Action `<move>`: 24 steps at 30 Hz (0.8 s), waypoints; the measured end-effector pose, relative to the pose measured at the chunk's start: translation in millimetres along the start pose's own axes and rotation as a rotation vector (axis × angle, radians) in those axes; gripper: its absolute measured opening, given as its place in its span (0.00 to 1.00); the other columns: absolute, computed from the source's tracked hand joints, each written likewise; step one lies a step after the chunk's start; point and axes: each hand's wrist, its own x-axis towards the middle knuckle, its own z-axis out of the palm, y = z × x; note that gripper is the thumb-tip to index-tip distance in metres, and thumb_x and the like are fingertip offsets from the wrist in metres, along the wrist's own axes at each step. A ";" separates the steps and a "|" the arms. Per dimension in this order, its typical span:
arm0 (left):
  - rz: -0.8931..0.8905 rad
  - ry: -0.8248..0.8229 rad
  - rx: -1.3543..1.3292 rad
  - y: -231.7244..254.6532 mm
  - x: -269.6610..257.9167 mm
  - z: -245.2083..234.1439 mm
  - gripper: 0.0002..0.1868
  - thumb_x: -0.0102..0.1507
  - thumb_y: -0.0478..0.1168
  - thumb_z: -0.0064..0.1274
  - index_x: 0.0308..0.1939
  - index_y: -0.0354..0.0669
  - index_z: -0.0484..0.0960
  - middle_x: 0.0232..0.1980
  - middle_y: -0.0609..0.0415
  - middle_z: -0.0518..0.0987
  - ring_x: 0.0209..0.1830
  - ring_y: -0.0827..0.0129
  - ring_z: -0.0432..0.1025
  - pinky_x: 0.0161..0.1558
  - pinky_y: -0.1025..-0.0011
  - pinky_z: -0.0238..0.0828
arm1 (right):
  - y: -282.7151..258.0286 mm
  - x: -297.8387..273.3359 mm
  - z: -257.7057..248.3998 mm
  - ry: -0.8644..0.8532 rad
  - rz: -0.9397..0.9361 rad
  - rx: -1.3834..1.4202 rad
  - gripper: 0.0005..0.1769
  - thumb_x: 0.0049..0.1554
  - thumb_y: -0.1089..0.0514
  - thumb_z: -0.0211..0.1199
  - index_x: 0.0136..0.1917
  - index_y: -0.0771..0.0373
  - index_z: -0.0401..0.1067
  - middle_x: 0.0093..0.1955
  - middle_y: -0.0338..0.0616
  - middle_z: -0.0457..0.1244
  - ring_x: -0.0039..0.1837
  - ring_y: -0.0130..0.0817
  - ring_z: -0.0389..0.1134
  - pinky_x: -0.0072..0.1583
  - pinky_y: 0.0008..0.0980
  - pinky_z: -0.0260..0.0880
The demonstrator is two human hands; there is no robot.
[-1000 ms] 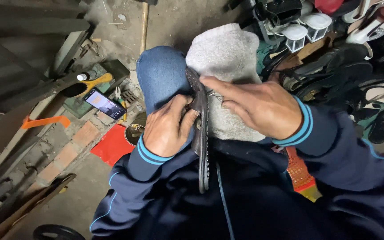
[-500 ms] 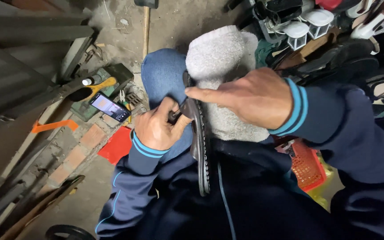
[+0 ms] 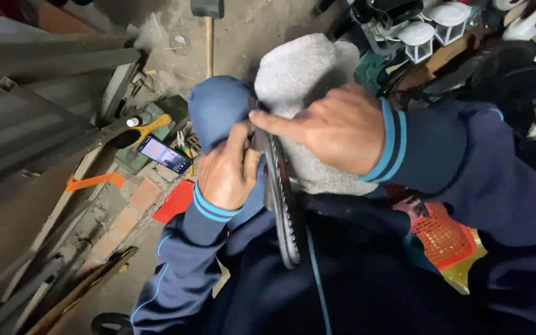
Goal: Hand-stitching the sole of a leather sandal using a needle and thread in a workshop environment.
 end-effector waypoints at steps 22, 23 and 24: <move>-0.316 0.170 0.058 -29.2 -43.5 16.1 0.45 0.45 0.82 0.53 0.47 0.52 0.72 0.34 0.66 0.79 0.21 0.62 0.77 0.23 0.59 0.72 | -10.8 21.9 -2.6 0.079 -0.133 0.062 0.31 0.54 0.55 0.60 0.71 0.56 0.68 0.22 0.32 0.64 0.21 0.39 0.64 0.23 0.43 0.59; -0.350 0.170 0.063 -37.4 -53.0 15.3 0.43 0.46 0.82 0.52 0.44 0.52 0.71 0.29 0.65 0.77 0.21 0.58 0.75 0.25 0.58 0.69 | -12.4 24.9 -1.6 0.176 -0.137 0.080 0.28 0.53 0.57 0.61 0.68 0.56 0.69 0.33 0.34 0.64 0.31 0.40 0.66 0.25 0.43 0.61; -0.390 0.158 0.058 -42.1 -66.3 18.3 0.41 0.47 0.81 0.50 0.41 0.52 0.71 0.25 0.64 0.75 0.20 0.55 0.73 0.26 0.57 0.67 | -15.2 23.1 0.5 0.258 -0.136 0.103 0.26 0.51 0.59 0.63 0.64 0.55 0.69 0.43 0.36 0.63 0.41 0.40 0.68 0.26 0.44 0.64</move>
